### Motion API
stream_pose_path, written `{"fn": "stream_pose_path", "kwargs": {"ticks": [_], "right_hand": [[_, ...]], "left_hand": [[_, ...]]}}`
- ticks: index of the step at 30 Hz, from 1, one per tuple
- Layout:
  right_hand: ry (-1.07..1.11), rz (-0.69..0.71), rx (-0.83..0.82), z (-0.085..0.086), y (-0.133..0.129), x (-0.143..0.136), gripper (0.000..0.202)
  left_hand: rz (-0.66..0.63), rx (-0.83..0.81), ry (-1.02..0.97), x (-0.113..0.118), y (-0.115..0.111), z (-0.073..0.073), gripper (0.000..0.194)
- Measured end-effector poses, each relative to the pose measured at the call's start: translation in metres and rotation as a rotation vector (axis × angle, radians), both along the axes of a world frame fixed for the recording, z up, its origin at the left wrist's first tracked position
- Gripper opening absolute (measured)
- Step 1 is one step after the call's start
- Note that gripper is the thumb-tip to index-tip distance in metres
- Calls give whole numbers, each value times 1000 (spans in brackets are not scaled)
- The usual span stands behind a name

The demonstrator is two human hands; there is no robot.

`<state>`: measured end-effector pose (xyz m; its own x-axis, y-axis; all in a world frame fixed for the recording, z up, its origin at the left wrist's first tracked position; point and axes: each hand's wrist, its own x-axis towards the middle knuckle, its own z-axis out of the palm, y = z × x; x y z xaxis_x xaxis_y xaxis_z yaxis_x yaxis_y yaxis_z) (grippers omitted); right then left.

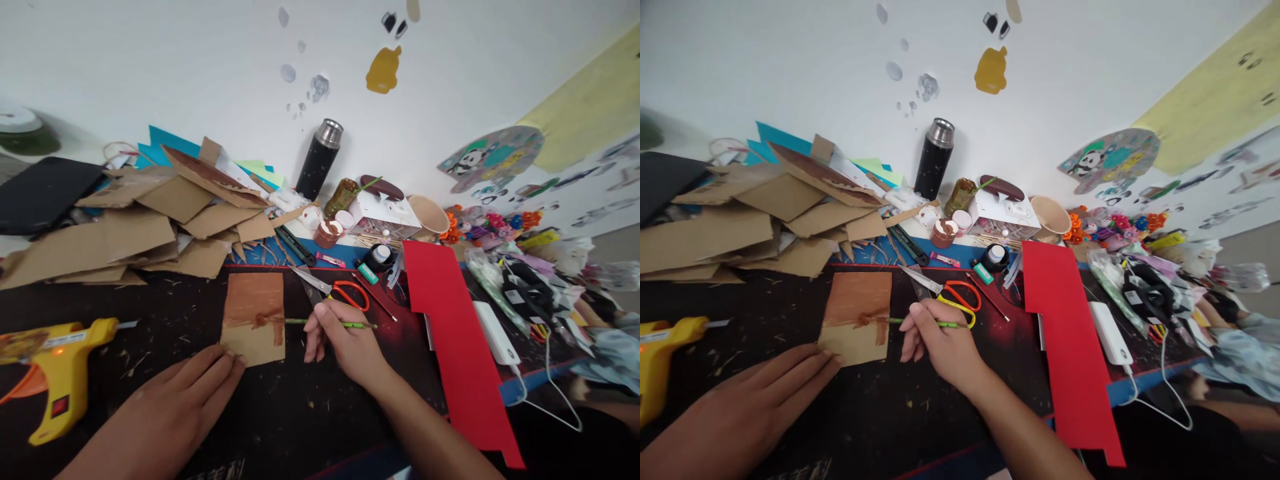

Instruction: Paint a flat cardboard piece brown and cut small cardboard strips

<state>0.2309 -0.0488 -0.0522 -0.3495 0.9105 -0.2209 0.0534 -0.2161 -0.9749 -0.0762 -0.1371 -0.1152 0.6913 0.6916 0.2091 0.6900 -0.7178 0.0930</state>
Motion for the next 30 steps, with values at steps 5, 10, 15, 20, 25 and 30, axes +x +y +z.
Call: {"fn": "stream_pose_path", "kwargs": {"ticks": [5, 10, 15, 20, 25, 30], "right_hand": [[-33, 47, 22, 0, 1, -14, 62], [-50, 108, 42, -1, 2, -25, 62], [-54, 123, 27, -1, 3, -35, 61], [-38, 124, 9, -4, 3, -39, 60], [-22, 140, 20, -6, 3, -40, 59], [-19, 127, 11, -4, 4, -40, 58]], "left_hand": [[-8, 4, -13, 1, -3, -1, 69], [-7, -17, -15, 2, -5, 1, 71], [-32, 14, 21, 7, -1, 9, 65], [-13, -24, 48, 9, -2, 10, 69], [-8, -59, -31, 5, -4, 6, 68], [12, -86, 12, 7, -4, 6, 71]]}}
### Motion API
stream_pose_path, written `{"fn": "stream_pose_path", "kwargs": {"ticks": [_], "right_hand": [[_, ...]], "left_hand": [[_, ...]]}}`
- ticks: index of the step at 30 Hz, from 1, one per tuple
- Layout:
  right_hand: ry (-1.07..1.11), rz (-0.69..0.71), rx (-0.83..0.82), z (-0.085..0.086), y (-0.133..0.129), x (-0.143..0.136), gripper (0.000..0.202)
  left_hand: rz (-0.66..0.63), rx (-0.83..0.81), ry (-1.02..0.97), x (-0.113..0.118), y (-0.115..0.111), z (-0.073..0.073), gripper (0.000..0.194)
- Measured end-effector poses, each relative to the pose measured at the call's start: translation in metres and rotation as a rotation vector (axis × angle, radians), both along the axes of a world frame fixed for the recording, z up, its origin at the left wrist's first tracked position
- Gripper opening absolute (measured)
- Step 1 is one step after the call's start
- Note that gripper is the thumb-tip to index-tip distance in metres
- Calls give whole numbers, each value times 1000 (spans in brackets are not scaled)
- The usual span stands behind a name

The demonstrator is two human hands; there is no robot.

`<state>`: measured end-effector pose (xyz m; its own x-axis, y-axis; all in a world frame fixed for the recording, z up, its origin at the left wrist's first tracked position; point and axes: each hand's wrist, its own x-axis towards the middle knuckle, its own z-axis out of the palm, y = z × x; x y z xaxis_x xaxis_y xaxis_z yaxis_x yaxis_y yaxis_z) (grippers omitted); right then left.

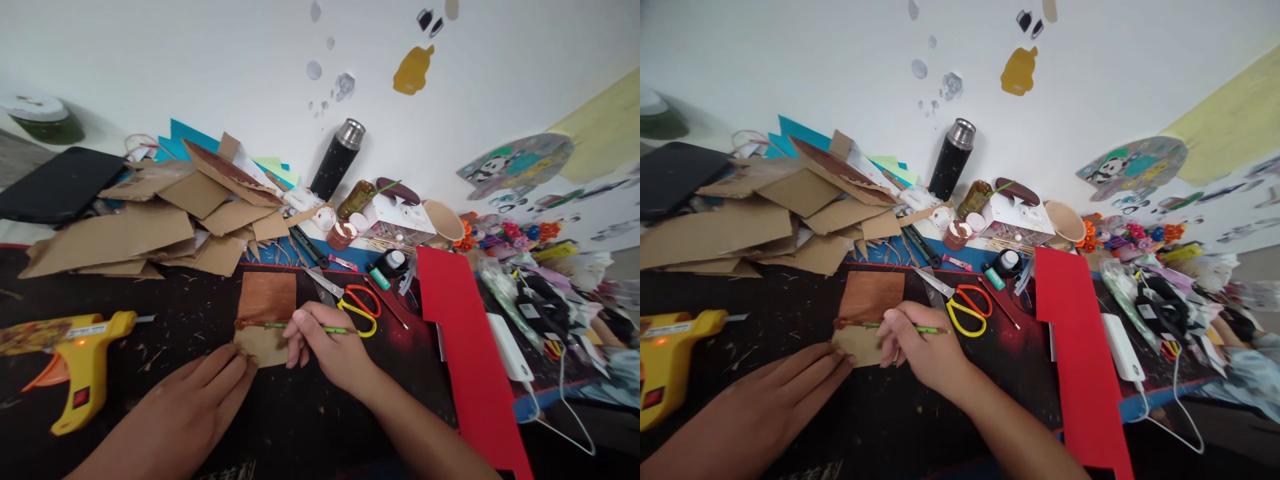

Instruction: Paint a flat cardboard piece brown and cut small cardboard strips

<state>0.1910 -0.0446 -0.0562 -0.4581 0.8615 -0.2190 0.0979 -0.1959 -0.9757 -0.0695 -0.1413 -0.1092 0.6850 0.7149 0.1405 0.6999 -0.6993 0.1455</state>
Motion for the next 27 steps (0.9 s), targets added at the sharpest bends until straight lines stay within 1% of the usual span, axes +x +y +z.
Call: {"fn": "stream_pose_path", "kwargs": {"ticks": [5, 8, 14, 18, 23, 27], "right_hand": [[-25, -34, 43, 1, 4, -2, 58], [-17, -65, 52, 0, 5, -1, 60], [-23, 9, 31, 3, 1, 3, 60], [-6, -9, 10, 2, 0, -1, 60], [-14, -5, 34, 0, 2, -7, 60], [-11, 14, 32, -1, 0, -5, 60]], "left_hand": [[-4, -28, 14, 1, 0, 5, 70], [-5, 0, -2, 1, 1, 5, 68], [-16, 54, -52, 1, 3, 4, 65], [-37, 89, -22, 2, 4, 6, 64], [-5, 22, 3, 3, 2, 7, 67], [3, -18, -8, 3, 0, 5, 69]]}}
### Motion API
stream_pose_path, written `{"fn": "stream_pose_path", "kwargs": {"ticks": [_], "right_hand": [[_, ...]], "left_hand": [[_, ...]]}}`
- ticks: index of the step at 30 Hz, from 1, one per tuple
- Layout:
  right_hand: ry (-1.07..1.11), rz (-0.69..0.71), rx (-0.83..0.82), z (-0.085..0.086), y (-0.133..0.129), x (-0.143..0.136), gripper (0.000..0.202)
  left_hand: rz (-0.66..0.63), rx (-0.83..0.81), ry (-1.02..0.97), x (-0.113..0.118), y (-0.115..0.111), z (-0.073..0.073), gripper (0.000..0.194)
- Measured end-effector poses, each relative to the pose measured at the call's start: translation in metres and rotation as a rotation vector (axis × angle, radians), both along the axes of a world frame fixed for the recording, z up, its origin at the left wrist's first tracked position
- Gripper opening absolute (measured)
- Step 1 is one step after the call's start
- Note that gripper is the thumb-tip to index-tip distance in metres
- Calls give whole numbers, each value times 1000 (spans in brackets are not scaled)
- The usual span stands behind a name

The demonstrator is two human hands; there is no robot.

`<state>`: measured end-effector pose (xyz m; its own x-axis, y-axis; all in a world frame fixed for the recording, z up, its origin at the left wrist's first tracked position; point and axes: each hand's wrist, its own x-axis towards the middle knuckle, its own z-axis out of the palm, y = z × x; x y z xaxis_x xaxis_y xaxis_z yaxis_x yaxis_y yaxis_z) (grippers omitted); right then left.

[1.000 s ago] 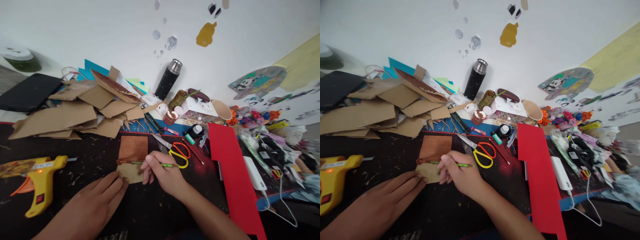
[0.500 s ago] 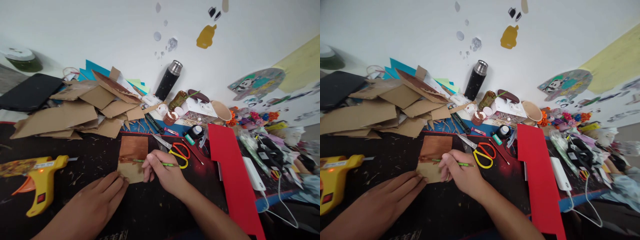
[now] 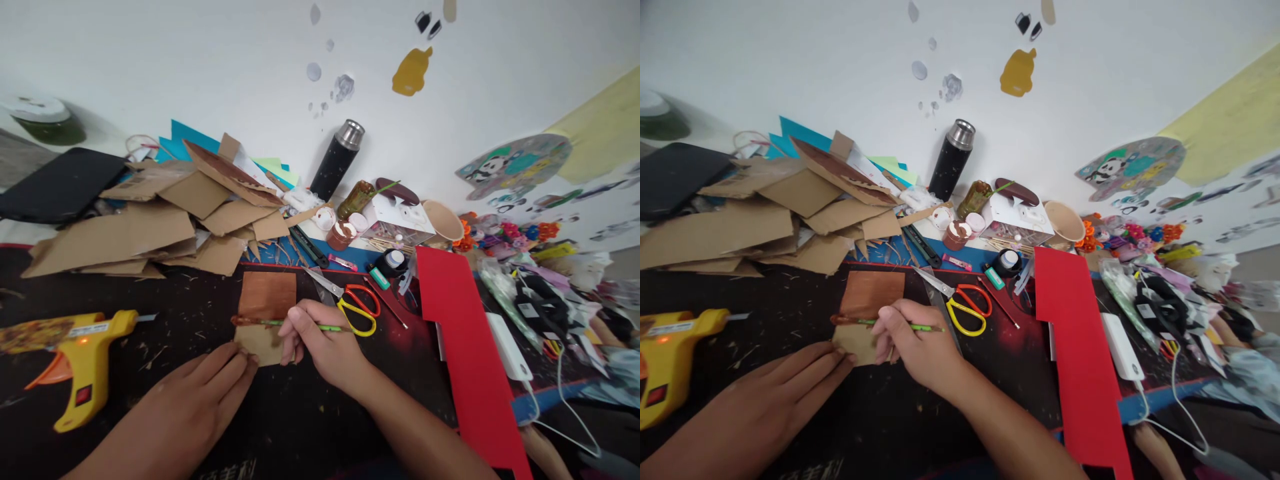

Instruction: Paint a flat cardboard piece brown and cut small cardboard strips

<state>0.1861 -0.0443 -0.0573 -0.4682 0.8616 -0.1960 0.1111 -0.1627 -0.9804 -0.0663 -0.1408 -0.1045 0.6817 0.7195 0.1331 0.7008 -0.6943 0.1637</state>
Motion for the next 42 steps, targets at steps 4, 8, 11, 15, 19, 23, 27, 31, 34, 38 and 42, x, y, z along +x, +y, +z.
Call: {"fn": "stream_pose_path", "kwargs": {"ticks": [4, 8, 11, 15, 19, 23, 27, 31, 34, 38, 42], "right_hand": [[5, 8, -25, -1, -3, 4, 61], [16, -3, -62, -1, -2, 3, 61], [29, -24, -43, -2, 2, 1, 60], [26, -79, 1, -2, 7, 5, 60], [5, -125, 20, 1, 10, 20, 60], [4, -177, 30, 6, 9, 37, 58], [31, -217, 16, 5, 9, 39, 57], [50, -173, -5, 0, 9, 19, 60], [47, -119, 12, -2, 8, 4, 62], [44, -90, 14, -3, 7, 5, 60], [44, -125, -12, 1, 7, 27, 59]], "left_hand": [[-12, 20, -29, -2, 0, -1, 71], [-29, 64, -9, -3, 2, -2, 69], [-47, 110, 6, -3, 3, -4, 67], [-45, 100, 17, -4, 3, -5, 66], [-37, 94, 13, -4, 2, -4, 66], [-21, 70, 19, -4, 0, -4, 67], [7, 41, 15, -2, -1, -5, 68], [10, 66, 0, -1, 1, -3, 66], [-35, 118, 3, -3, 3, -2, 66], [-37, 113, 5, -4, 4, -1, 65], [-21, 88, 28, -5, 1, -3, 68]]}}
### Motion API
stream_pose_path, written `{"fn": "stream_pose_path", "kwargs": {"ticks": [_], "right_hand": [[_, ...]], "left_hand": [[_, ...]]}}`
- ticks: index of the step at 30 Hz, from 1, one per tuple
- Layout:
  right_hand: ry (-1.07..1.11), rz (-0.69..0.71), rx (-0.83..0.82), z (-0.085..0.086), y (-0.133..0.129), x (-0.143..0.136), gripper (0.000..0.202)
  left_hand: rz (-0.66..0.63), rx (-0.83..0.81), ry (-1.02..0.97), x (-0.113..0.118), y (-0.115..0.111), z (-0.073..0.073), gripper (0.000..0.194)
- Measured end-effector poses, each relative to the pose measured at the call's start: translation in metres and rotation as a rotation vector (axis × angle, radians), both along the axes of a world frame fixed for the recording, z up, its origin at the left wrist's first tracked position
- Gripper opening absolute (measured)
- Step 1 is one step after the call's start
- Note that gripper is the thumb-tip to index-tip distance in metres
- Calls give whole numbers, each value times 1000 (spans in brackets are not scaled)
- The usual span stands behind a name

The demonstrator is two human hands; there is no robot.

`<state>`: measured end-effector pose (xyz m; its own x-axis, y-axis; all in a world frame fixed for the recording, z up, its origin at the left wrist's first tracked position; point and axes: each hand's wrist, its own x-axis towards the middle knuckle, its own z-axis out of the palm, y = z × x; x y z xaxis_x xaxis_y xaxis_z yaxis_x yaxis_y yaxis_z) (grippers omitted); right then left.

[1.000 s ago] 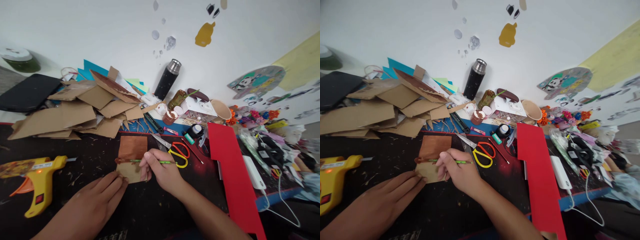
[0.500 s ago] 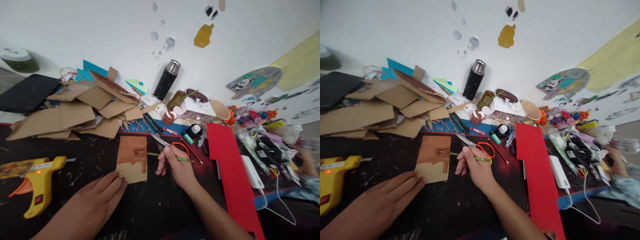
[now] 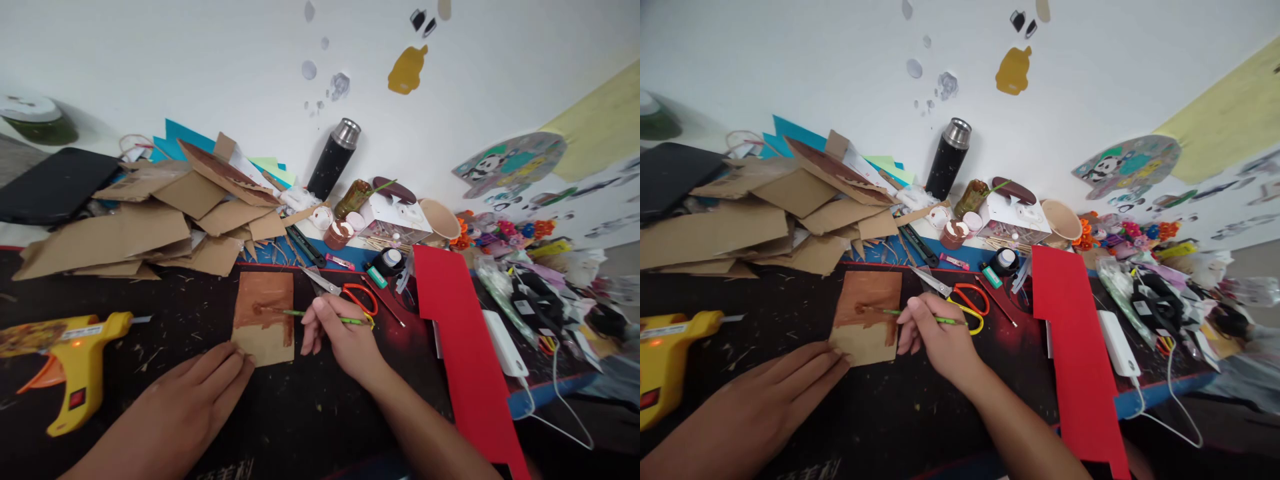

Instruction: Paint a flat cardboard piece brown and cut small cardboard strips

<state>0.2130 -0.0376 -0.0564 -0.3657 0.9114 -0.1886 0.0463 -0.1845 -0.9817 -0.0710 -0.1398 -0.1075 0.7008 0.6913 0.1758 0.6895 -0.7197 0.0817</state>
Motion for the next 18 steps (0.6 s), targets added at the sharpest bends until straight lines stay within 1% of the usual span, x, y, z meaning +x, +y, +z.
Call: {"fn": "stream_pose_path", "kwargs": {"ticks": [3, 5, 8, 13, 15, 18], "right_hand": [[-12, -45, -10, 4, -1, 14, 58], [-11, -62, -17, 4, -1, 16, 57], [2, -50, -24, 2, -3, 7, 58], [7, 40, -26, -4, -7, -19, 61], [-2, 55, -25, -4, -8, -22, 62], [-15, 60, -37, -1, -8, -12, 62]], "left_hand": [[-13, 5, 18, -1, -1, -1, 69], [-31, 32, 22, -1, -1, -1, 66], [-40, 57, 18, 0, 2, 0, 64], [-42, 51, 16, 2, 5, 2, 64], [-40, 51, 14, 3, 5, 3, 65], [-37, 51, 4, 3, 5, 3, 66]]}}
